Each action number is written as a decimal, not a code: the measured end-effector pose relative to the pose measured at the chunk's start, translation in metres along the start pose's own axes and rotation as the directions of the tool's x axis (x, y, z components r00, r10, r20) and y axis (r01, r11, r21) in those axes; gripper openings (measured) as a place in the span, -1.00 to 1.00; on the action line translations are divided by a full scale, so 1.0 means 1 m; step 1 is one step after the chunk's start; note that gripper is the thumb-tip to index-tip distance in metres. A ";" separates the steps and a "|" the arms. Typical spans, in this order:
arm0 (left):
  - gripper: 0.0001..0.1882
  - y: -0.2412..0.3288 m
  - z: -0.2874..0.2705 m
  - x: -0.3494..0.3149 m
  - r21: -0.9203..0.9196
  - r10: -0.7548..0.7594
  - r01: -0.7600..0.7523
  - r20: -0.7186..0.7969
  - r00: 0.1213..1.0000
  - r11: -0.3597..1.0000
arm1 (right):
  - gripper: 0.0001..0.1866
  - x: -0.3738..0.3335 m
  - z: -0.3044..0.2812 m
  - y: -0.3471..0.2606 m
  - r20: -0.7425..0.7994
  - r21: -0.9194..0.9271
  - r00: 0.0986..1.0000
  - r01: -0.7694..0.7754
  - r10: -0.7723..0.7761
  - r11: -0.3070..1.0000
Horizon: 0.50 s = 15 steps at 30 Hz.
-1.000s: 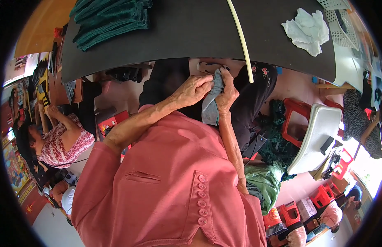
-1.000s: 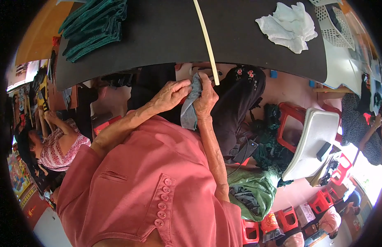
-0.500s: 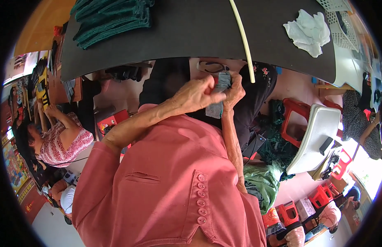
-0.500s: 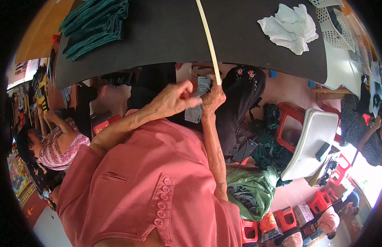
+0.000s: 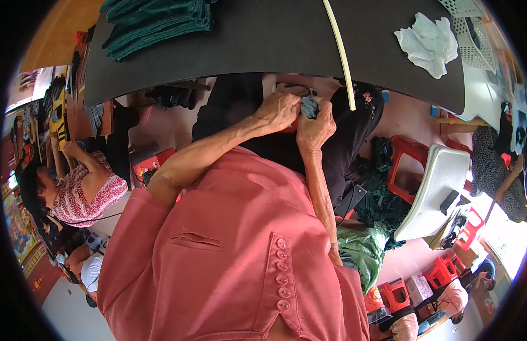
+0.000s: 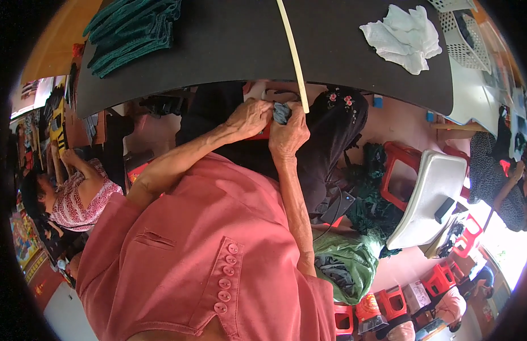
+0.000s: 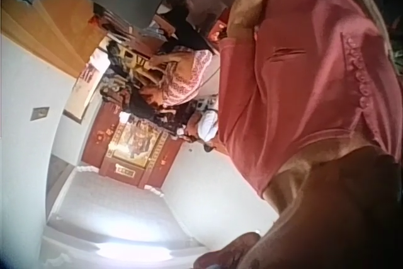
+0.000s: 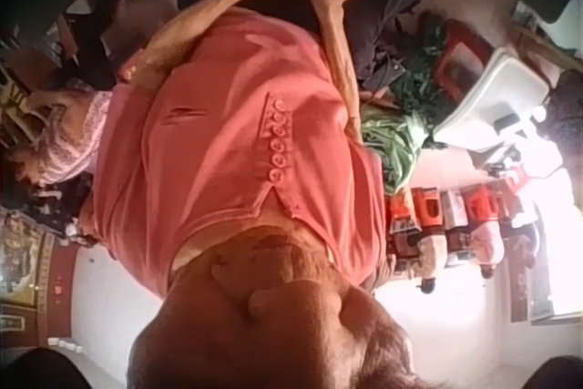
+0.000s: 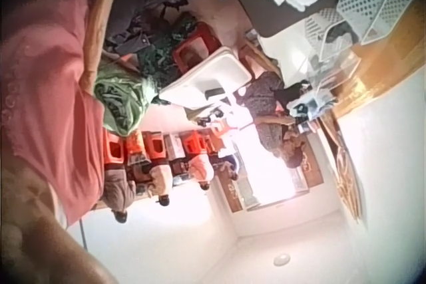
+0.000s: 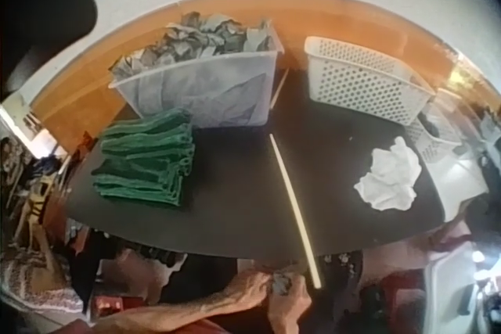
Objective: Folding and stacking small pieces of green textile fabric at a workshop table.
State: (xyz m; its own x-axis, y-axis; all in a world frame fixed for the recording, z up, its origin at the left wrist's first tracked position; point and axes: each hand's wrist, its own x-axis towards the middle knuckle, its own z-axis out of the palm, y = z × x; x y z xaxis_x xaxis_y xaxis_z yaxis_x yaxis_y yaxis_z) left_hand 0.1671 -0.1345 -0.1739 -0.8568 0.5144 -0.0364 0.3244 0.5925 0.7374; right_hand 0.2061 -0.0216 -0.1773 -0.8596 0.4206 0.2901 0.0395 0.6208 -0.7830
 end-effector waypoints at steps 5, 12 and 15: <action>-0.81 0.010 -0.015 0.004 0.172 0.075 -0.072 -0.011 0.997 0.983 | -0.81 -0.005 0.002 -0.001 0.046 0.095 0.994 -0.101 0.097 0.990; -0.90 -0.014 0.001 -0.015 0.235 0.040 -0.013 -0.110 0.993 0.972 | -0.84 -0.010 -0.007 -0.015 0.232 0.173 0.953 -0.239 0.196 0.956; -0.89 -0.018 0.009 -0.013 0.241 0.015 0.003 -0.075 0.997 0.971 | -0.82 -0.012 -0.005 -0.013 0.267 0.025 0.928 -0.277 0.260 0.961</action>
State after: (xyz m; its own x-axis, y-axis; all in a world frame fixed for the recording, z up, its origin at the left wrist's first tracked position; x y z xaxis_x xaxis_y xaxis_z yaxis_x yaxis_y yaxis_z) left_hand 0.1758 -0.1461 -0.1923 -0.8792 0.4759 0.0254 0.4088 0.7258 0.5532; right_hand 0.2181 -0.0317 -0.1675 -0.9233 0.3753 -0.0816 0.2631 0.4634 -0.8462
